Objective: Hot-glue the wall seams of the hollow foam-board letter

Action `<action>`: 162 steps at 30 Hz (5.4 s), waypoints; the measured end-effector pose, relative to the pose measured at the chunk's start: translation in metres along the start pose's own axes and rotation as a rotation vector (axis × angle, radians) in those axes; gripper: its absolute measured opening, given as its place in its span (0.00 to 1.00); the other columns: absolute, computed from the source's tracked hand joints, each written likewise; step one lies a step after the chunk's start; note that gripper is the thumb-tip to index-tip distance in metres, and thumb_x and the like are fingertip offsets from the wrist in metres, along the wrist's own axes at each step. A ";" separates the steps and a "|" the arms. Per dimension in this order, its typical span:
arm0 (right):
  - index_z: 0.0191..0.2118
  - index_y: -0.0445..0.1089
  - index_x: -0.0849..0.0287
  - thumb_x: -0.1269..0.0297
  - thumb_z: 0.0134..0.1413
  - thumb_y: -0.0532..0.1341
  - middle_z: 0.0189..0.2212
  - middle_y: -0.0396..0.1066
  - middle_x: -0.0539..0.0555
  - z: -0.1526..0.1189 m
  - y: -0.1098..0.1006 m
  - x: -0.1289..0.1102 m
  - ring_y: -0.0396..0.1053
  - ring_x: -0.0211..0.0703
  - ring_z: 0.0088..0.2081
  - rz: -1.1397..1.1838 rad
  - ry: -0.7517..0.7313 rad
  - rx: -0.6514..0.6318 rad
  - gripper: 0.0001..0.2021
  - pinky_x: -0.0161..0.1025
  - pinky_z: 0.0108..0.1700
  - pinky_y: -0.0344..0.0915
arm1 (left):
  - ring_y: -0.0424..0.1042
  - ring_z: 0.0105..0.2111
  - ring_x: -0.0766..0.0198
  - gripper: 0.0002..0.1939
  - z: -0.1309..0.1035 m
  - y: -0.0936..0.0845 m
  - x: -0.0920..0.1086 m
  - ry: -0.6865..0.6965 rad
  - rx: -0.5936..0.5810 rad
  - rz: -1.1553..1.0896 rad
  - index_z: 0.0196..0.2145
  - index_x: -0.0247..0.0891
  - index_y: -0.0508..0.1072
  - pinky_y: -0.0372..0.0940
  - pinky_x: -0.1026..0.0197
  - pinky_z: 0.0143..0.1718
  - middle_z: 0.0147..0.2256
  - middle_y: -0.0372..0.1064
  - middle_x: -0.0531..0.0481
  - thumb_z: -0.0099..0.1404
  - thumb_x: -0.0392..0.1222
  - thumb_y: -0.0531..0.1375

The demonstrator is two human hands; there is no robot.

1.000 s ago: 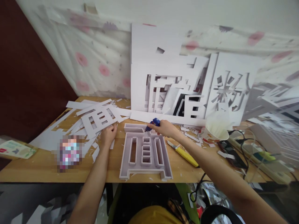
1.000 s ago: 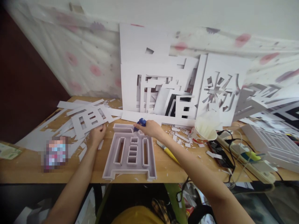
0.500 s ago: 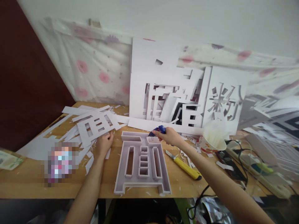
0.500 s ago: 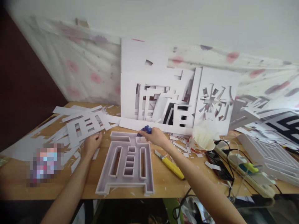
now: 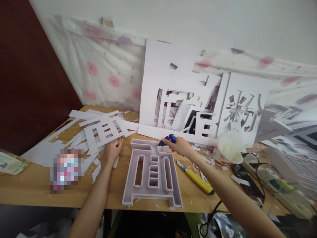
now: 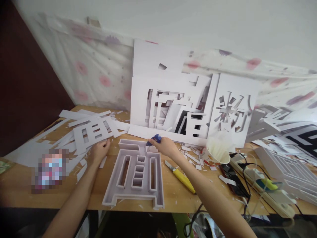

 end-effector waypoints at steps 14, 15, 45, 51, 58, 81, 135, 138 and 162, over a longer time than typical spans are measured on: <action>0.21 0.64 0.55 0.34 0.59 0.55 0.22 0.72 0.55 -0.008 -0.002 -0.002 0.69 0.43 0.23 -0.058 0.049 -0.009 0.29 0.37 0.27 0.60 | 0.55 0.23 0.65 0.23 -0.001 -0.002 0.001 -0.002 -0.005 0.010 0.19 0.38 0.72 0.44 0.60 0.28 0.22 0.69 0.48 0.68 0.49 0.51; 0.21 0.65 0.55 0.34 0.59 0.55 0.22 0.72 0.55 -0.008 -0.002 -0.002 0.69 0.44 0.24 -0.063 0.047 -0.009 0.29 0.37 0.28 0.61 | 0.55 0.23 0.65 0.23 -0.001 -0.001 0.001 -0.003 -0.002 0.009 0.19 0.38 0.72 0.44 0.59 0.28 0.22 0.69 0.48 0.68 0.49 0.51; 0.25 0.73 0.57 0.37 0.62 0.56 0.18 0.69 0.50 -0.022 -0.006 -0.003 0.65 0.36 0.18 -0.033 -0.012 -0.107 0.29 0.33 0.24 0.60 | 0.56 0.23 0.64 0.24 0.001 0.002 0.001 0.006 0.028 -0.031 0.16 0.39 0.70 0.44 0.59 0.29 0.20 0.67 0.46 0.66 0.51 0.50; 0.20 0.68 0.58 0.36 0.61 0.56 0.21 0.73 0.53 -0.013 -0.009 0.002 0.64 0.34 0.16 0.034 0.030 -0.083 0.30 0.33 0.20 0.61 | 0.56 0.23 0.64 0.26 0.001 0.007 -0.004 0.030 0.044 -0.040 0.16 0.39 0.68 0.44 0.59 0.29 0.21 0.68 0.46 0.67 0.52 0.49; 0.22 0.69 0.58 0.36 0.61 0.55 0.21 0.73 0.53 0.000 0.002 0.009 0.64 0.34 0.17 0.118 0.052 -0.024 0.30 0.31 0.18 0.60 | 0.55 0.23 0.65 0.25 0.001 0.004 -0.004 0.031 0.034 -0.028 0.16 0.39 0.66 0.44 0.59 0.29 0.21 0.69 0.46 0.68 0.50 0.49; 0.26 0.73 0.59 0.36 0.62 0.55 0.21 0.72 0.53 0.000 0.001 0.017 0.65 0.35 0.17 0.167 0.039 -0.030 0.29 0.32 0.18 0.59 | 0.52 0.23 0.65 0.24 0.000 0.002 -0.005 0.012 0.027 -0.036 0.16 0.39 0.65 0.45 0.59 0.29 0.20 0.65 0.48 0.67 0.50 0.49; 0.23 0.63 0.56 0.32 0.57 0.56 0.17 0.65 0.50 -0.012 -0.016 0.064 0.63 0.37 0.16 0.194 0.201 0.080 0.30 0.35 0.19 0.59 | 0.51 0.22 0.65 0.23 -0.001 -0.013 0.006 -0.079 -0.035 0.016 0.17 0.39 0.68 0.44 0.60 0.28 0.20 0.64 0.49 0.65 0.51 0.53; 0.23 0.63 0.57 0.34 0.59 0.56 0.17 0.66 0.51 -0.017 -0.022 0.064 0.65 0.38 0.17 0.195 0.211 0.081 0.29 0.35 0.21 0.60 | 0.52 0.22 0.65 0.23 0.000 -0.012 0.007 -0.075 -0.039 0.017 0.16 0.39 0.67 0.44 0.60 0.28 0.20 0.65 0.48 0.65 0.50 0.53; 0.18 0.62 0.56 0.31 0.56 0.57 0.16 0.67 0.55 -0.025 -0.035 0.088 0.65 0.41 0.19 0.150 0.246 0.139 0.32 0.37 0.25 0.58 | 0.47 0.22 0.67 0.22 -0.005 -0.021 0.013 -0.144 -0.079 0.043 0.20 0.39 0.71 0.45 0.62 0.26 0.21 0.62 0.49 0.66 0.52 0.53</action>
Point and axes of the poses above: each hand's wrist, its own z-axis towards the middle knuckle, its own y-axis out of the palm, x = y × z, the point moved 2 cm from there along z, towards the middle knuckle
